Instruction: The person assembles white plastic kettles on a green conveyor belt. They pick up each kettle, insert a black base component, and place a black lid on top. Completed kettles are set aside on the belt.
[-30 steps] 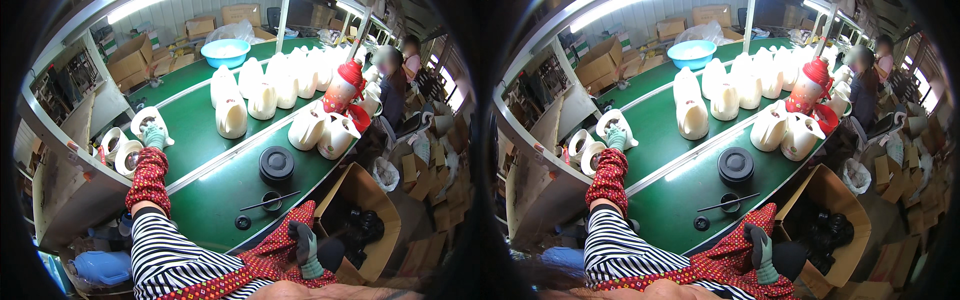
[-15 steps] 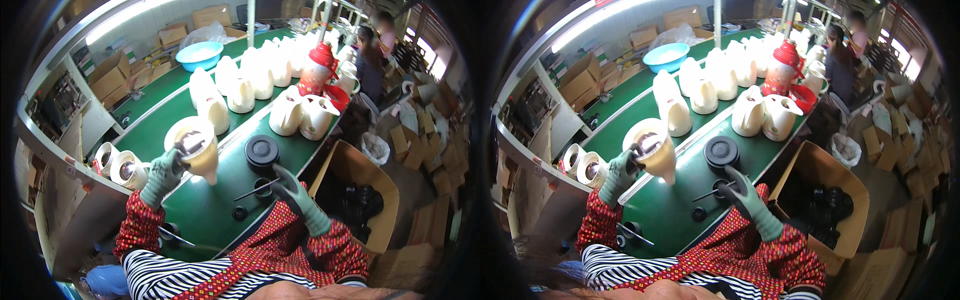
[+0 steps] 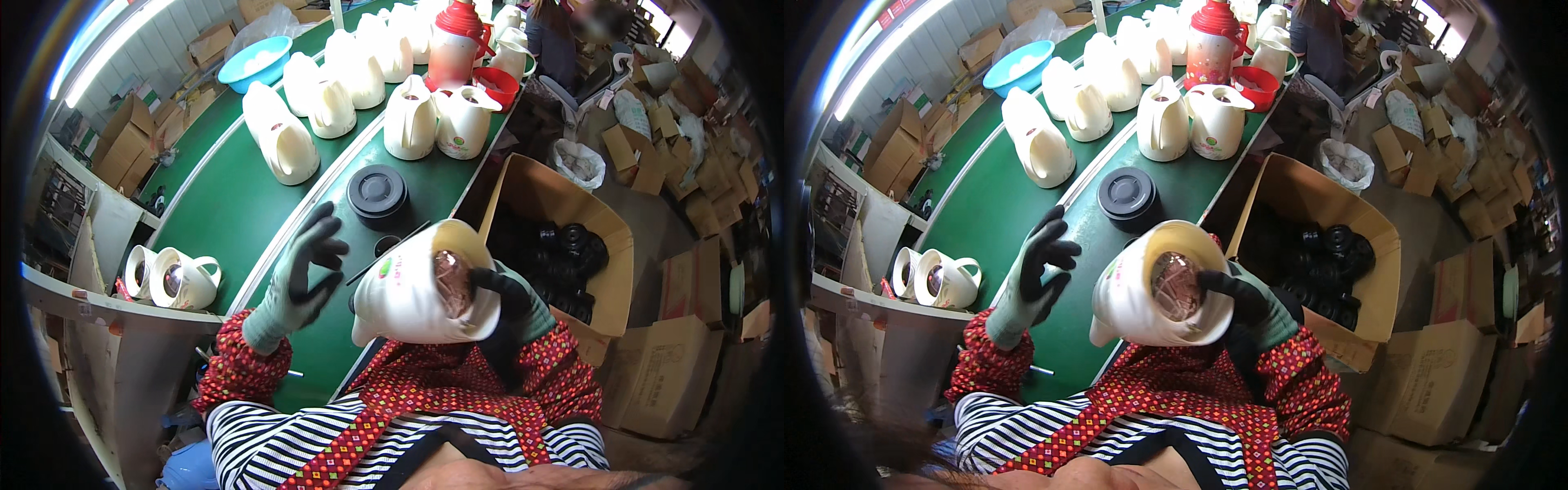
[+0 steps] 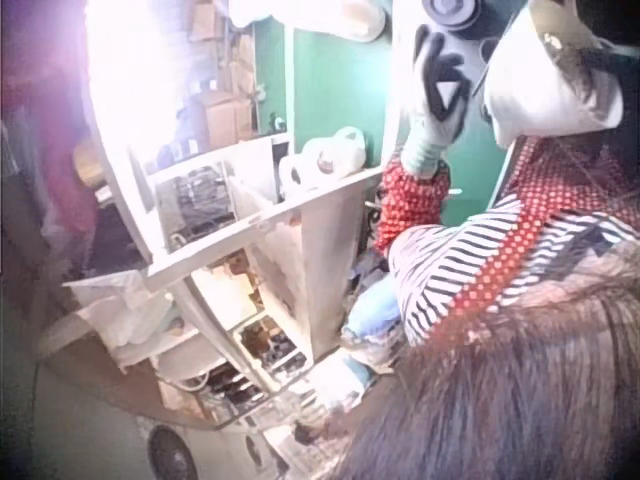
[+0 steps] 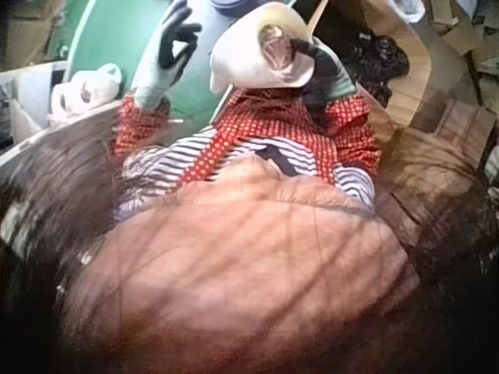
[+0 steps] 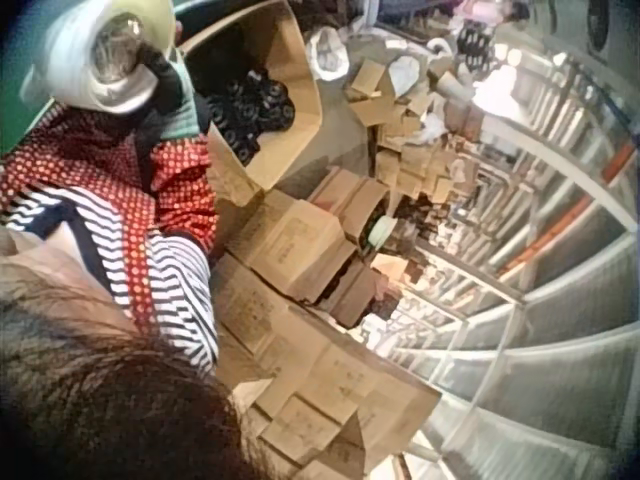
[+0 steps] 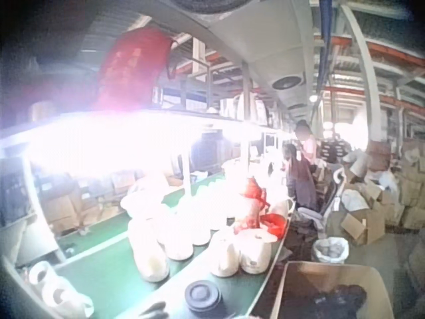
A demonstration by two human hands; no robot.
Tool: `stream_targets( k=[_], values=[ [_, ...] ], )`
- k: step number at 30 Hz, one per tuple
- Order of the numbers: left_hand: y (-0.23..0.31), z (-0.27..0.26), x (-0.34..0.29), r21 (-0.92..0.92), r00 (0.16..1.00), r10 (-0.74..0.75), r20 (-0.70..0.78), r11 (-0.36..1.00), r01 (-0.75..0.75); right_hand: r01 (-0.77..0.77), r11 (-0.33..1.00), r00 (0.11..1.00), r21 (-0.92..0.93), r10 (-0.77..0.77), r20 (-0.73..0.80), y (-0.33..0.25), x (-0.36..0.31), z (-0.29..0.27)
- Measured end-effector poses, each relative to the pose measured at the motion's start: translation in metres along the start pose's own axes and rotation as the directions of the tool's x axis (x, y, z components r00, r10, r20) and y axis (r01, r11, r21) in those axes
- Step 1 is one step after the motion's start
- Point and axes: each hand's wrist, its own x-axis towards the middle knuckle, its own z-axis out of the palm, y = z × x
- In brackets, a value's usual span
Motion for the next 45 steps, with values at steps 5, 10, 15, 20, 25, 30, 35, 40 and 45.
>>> stream_targets(
  k=[5,10,15,20,25,30,35,40,45],
  values=[
    [-0.103,0.045,-0.041,-0.397,0.956,-0.270,0.114,0.870,0.293,-0.023,0.925,1.000,0.379,0.028,-0.006,0.012,-0.012,0.000],
    [-0.084,0.068,-0.042,-0.716,0.906,-0.399,0.140,0.591,0.371,-0.117,0.986,0.992,0.120,0.109,0.069,0.017,0.038,0.021],
    [-0.089,0.045,-0.051,-0.746,0.874,-0.483,0.050,0.563,0.354,-0.071,0.997,0.971,-0.009,0.071,0.227,0.050,0.130,0.028],
    [-0.095,0.022,-0.058,-0.755,0.834,-0.552,-0.021,0.556,0.348,0.027,-0.172,0.928,-0.985,-0.363,0.088,0.019,0.244,0.028],
    [-0.099,0.011,-0.063,-0.756,0.805,-0.589,-0.066,0.557,0.345,-0.058,-0.440,0.978,-0.896,-0.205,0.037,0.026,0.307,0.026],
    [-0.106,0.012,-0.057,-0.747,0.808,-0.587,-0.048,0.558,0.361,-0.104,-0.395,0.916,-0.913,-0.396,0.067,0.033,0.311,0.010],
    [-0.110,0.025,-0.048,-0.739,0.840,-0.542,-0.003,0.567,0.363,0.321,0.146,0.832,-0.936,-0.516,0.205,0.000,0.211,0.026],
    [-0.106,0.055,-0.035,-0.730,0.864,-0.493,0.104,0.553,0.403,0.476,0.184,0.797,-0.860,-0.503,0.334,0.005,0.098,0.038],
    [-0.100,0.078,-0.021,-0.700,0.873,-0.445,0.200,0.559,0.445,0.481,0.223,0.780,-0.848,-0.551,0.298,0.011,0.044,0.028]
  ],
)
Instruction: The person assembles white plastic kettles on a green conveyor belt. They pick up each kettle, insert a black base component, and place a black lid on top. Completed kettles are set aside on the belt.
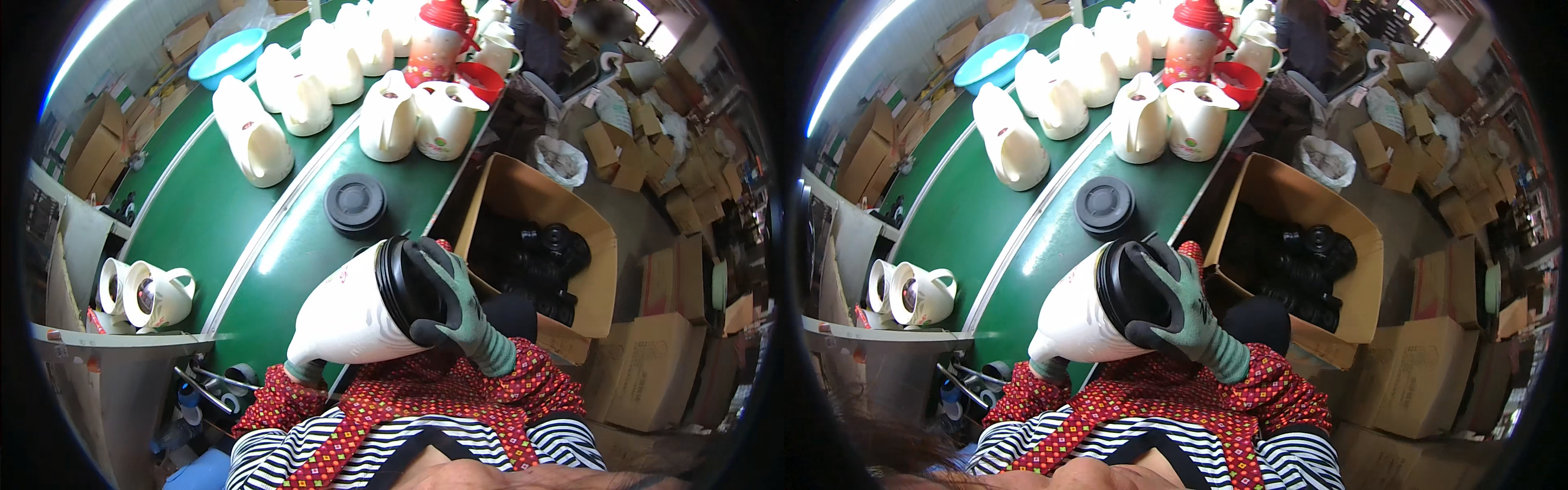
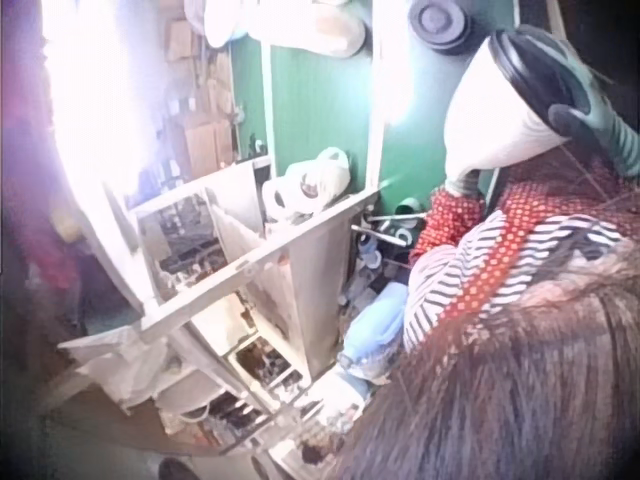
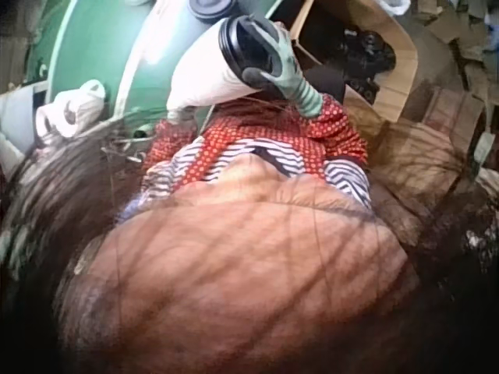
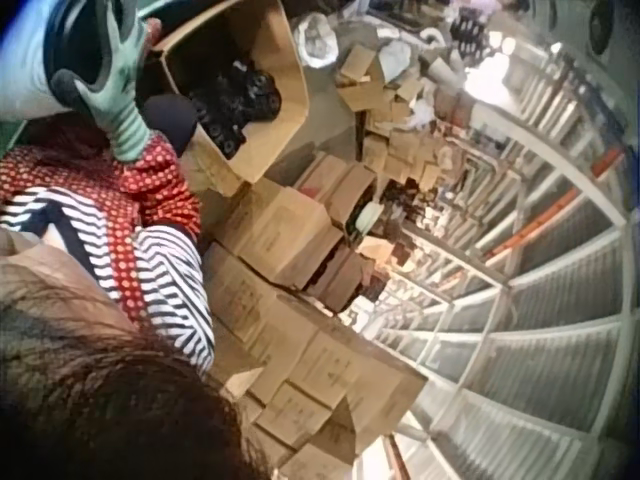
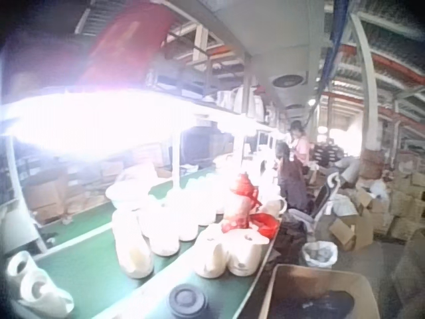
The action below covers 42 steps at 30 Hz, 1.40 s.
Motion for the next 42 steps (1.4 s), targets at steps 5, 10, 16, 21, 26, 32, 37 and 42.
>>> stream_targets(
  k=[5,10,16,21,26,32,37,42],
  values=[
    [-0.005,0.017,0.007,0.102,0.999,-0.042,0.021,0.994,0.039,-0.012,0.998,0.996,0.067,0.018,-0.092,-0.005,-0.036,-0.012],
    [0.023,0.039,0.006,0.800,0.803,0.594,0.041,0.463,-0.382,-0.120,0.462,0.856,0.879,0.496,-0.144,0.011,-0.051,0.006],
    [0.053,0.059,0.003,0.892,0.669,0.733,0.118,0.218,-0.396,-0.341,0.507,0.889,0.792,0.448,0.096,0.026,-0.073,-0.036],
    [0.031,0.063,0.015,0.010,0.971,0.199,-0.129,0.980,-0.200,0.356,0.933,0.913,0.056,-0.335,-0.233,-0.019,-0.072,-0.047],
    [0.078,0.080,0.020,0.801,0.752,0.586,0.303,0.271,-0.534,-0.214,0.125,0.915,0.969,0.373,0.154,0.029,-0.085,-0.024],
    [0.074,0.085,0.016,-0.004,0.994,0.097,-0.057,0.995,-0.097,0.098,0.795,0.951,0.598,0.103,-0.293,0.012,-0.092,-0.026],
    [0.092,0.108,0.026,0.812,0.811,0.502,0.300,0.311,-0.493,0.095,0.330,0.967,0.939,0.195,-0.166,0.076,-0.108,0.006],
    [0.112,0.103,0.019,0.834,0.617,0.600,0.509,-0.167,-0.526,-0.082,0.034,0.932,0.996,0.356,0.065,0.041,-0.089,-0.021]
  ],
)
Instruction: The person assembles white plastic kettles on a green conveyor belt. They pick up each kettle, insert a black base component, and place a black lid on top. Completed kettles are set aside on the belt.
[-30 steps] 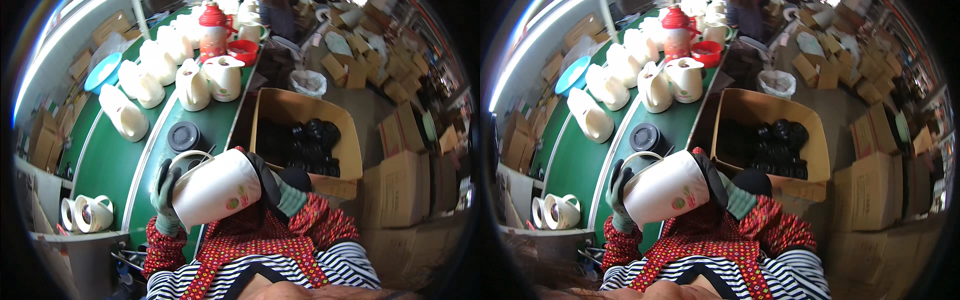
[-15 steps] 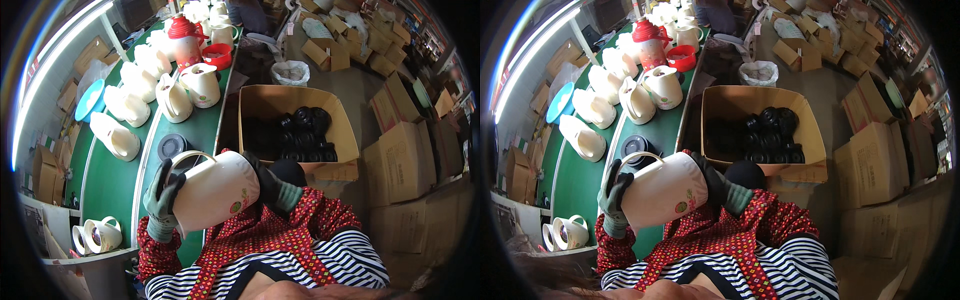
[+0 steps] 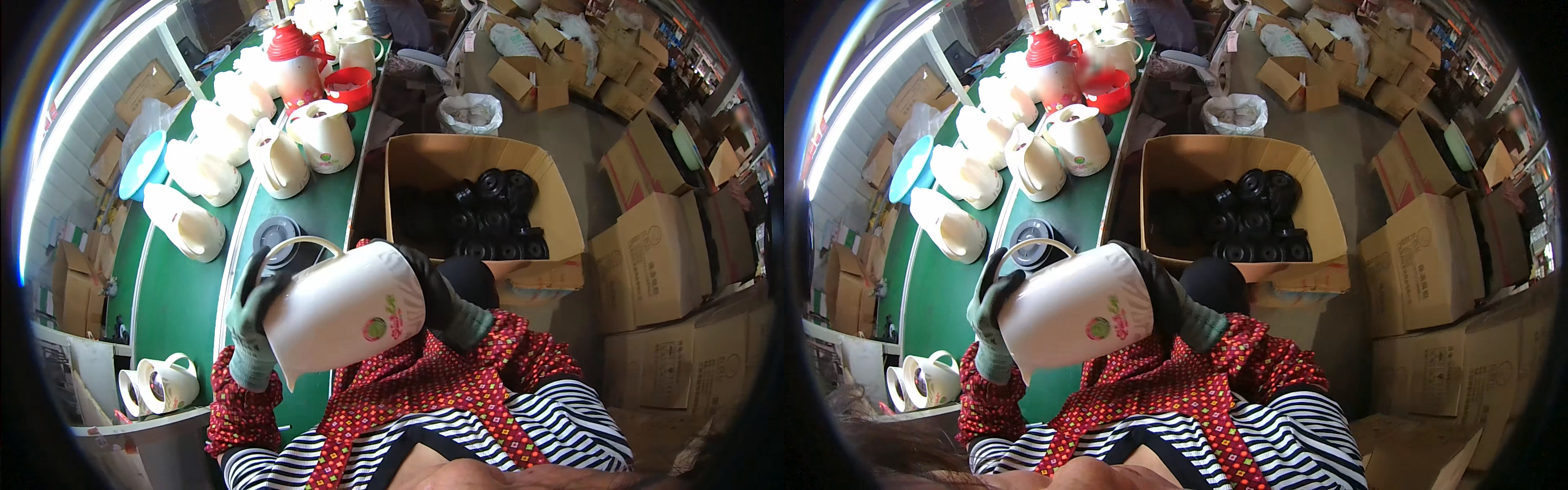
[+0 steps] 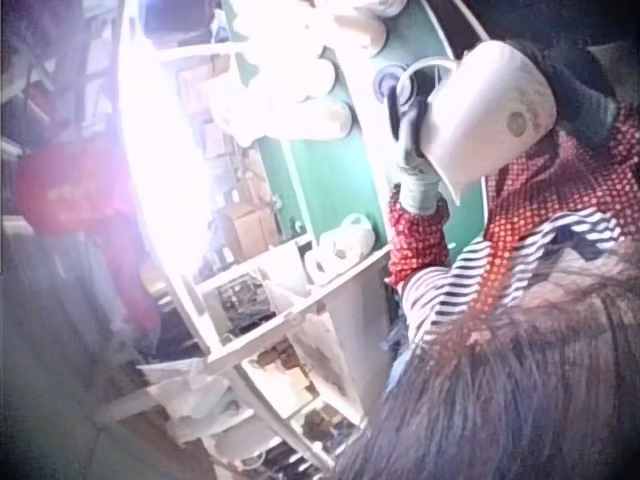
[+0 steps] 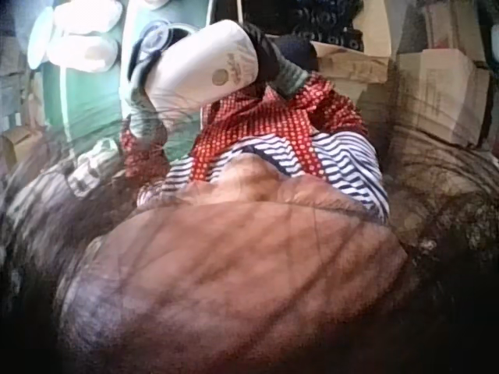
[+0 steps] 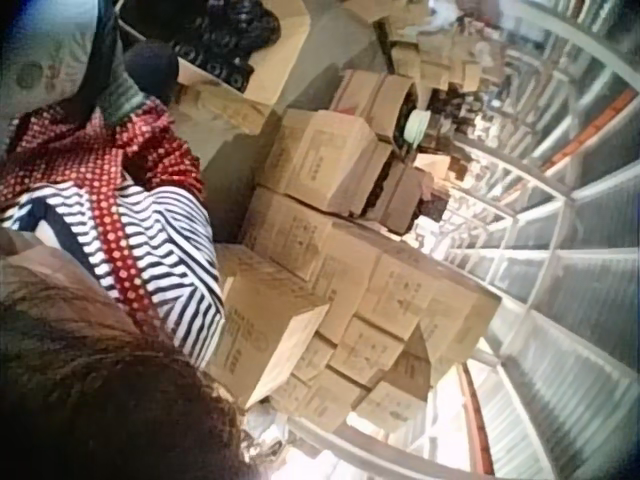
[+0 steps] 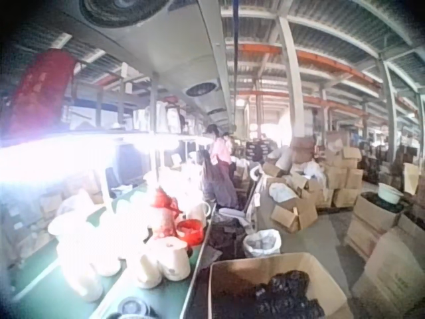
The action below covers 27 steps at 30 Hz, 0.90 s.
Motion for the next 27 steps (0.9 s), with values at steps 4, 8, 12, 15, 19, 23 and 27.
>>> stream_targets(
  k=[4,8,12,15,19,23,27],
  values=[
    [-0.003,0.030,-0.035,-0.649,0.823,-0.511,0.250,0.542,0.534,0.367,0.550,0.926,-0.750,-0.294,0.237,-0.022,-0.012,0.034],
    [0.008,0.078,-0.068,-0.813,0.723,-0.393,0.568,-0.130,0.568,0.660,-0.217,0.734,-0.719,-0.019,0.679,-0.068,-0.021,0.074],
    [0.025,0.099,-0.080,-0.795,0.721,-0.344,0.601,-0.349,0.496,0.759,-0.213,0.638,-0.615,0.051,0.769,-0.071,-0.017,0.094],
    [0.017,0.088,-0.064,-0.807,0.683,-0.431,0.590,-0.270,0.526,0.683,-0.183,0.677,-0.707,-0.206,0.707,-0.055,-0.021,0.077],
    [0.006,0.058,-0.030,-0.814,0.702,-0.593,0.395,0.128,0.566,0.543,0.683,0.828,-0.488,-0.533,0.176,0.003,-0.016,0.028],
    [-0.006,0.036,-0.001,-0.378,0.901,-0.376,0.218,0.819,0.433,0.367,0.891,0.919,-0.268,-0.392,-0.046,0.040,-0.009,-0.037],
    [0.009,0.022,0.028,-0.034,0.942,-0.109,0.316,0.991,0.126,0.244,0.948,0.964,-0.207,-0.260,-0.056,0.098,-0.029,-0.150]
  ],
)
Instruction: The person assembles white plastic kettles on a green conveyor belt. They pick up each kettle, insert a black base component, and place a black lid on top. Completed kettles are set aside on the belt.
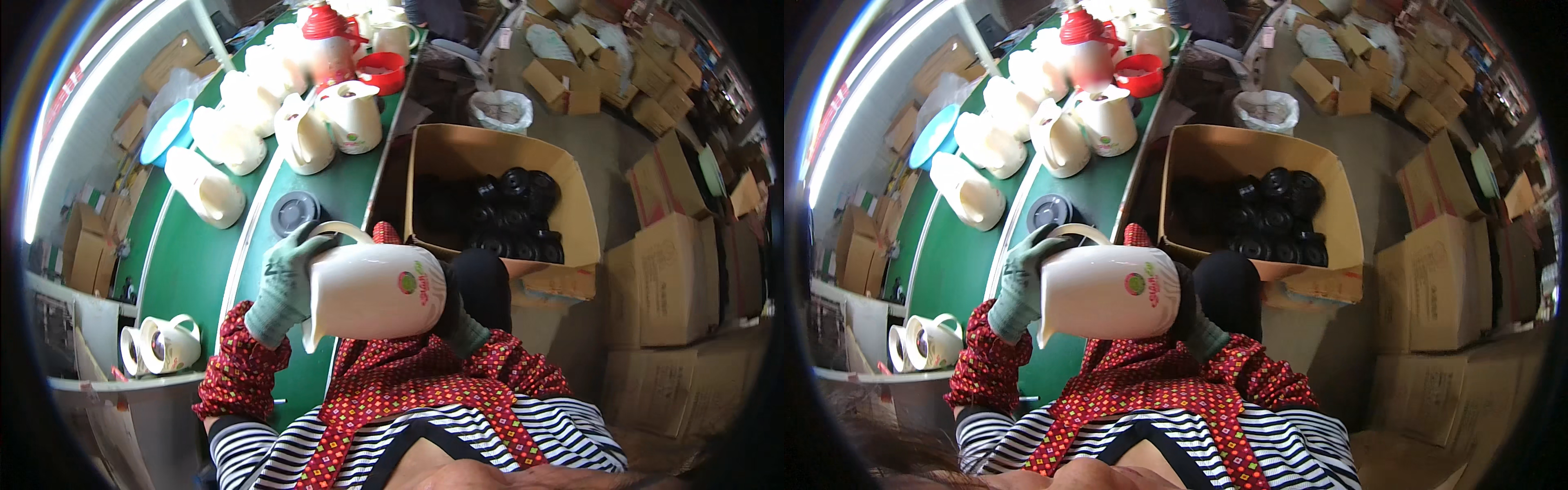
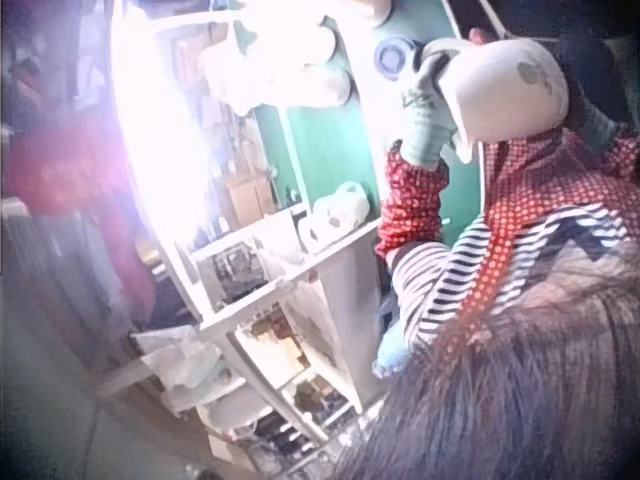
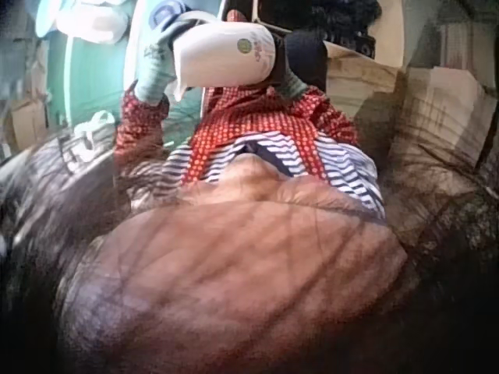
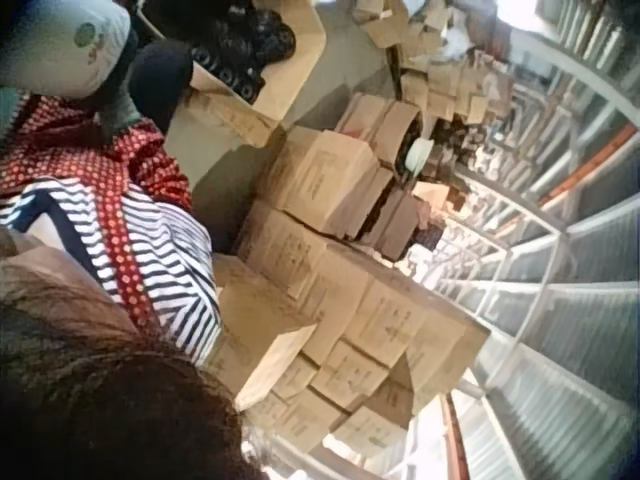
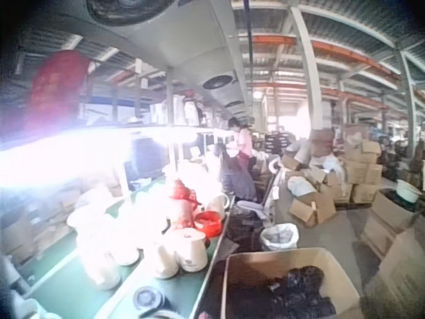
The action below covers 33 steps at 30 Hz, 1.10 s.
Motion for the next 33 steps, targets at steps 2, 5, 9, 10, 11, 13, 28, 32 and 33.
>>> stream_targets(
  k=[2,5,9,10,11,13,28,32,33],
  values=[
    [0.004,0.001,-0.003,0.079,0.995,-0.064,0.081,0.995,0.058,-0.088,0.996,0.996,0.017,0.089,-0.028,-0.005,0.006,0.014],
    [0.020,0.003,-0.002,0.313,0.968,-0.180,0.176,0.942,0.119,-0.036,0.946,0.985,-0.323,-0.021,-0.171,-0.077,0.007,0.081],
    [0.032,0.000,0.003,0.112,0.972,-0.114,0.205,0.989,0.093,0.429,0.433,0.892,-0.793,-0.065,0.447,-0.153,0.014,0.172],
    [0.035,-0.008,0.001,0.002,0.982,-0.071,0.176,0.997,0.072,0.501,0.156,0.854,-0.851,0.069,0.515,-0.167,0.016,0.184],
    [0.047,-0.023,0.004,-0.209,0.949,-0.173,0.262,0.950,0.231,0.503,0.111,0.860,-0.857,0.029,0.509,-0.164,0.015,0.181],
    [0.038,-0.027,-0.010,-0.183,0.986,-0.066,0.154,0.979,0.094,0.475,0.181,0.877,-0.861,-0.016,0.480,-0.166,0.013,0.170],
    [0.037,0.047,-0.055,-0.161,0.953,0.036,0.299,0.987,0.013,0.489,-0.125,0.860,-0.863,0.234,0.453,-0.180,0.002,0.190],
    [0.035,0.049,-0.060,-0.157,0.958,0.083,0.273,0.987,-0.040,0.521,-0.185,0.844,-0.833,0.257,0.471,-0.179,-0.002,0.195],
    [0.037,0.047,-0.059,-0.141,0.956,0.085,0.281,0.989,-0.047,0.517,-0.204,0.846,-0.831,0.267,0.461,-0.180,-0.003,0.197]
  ],
)
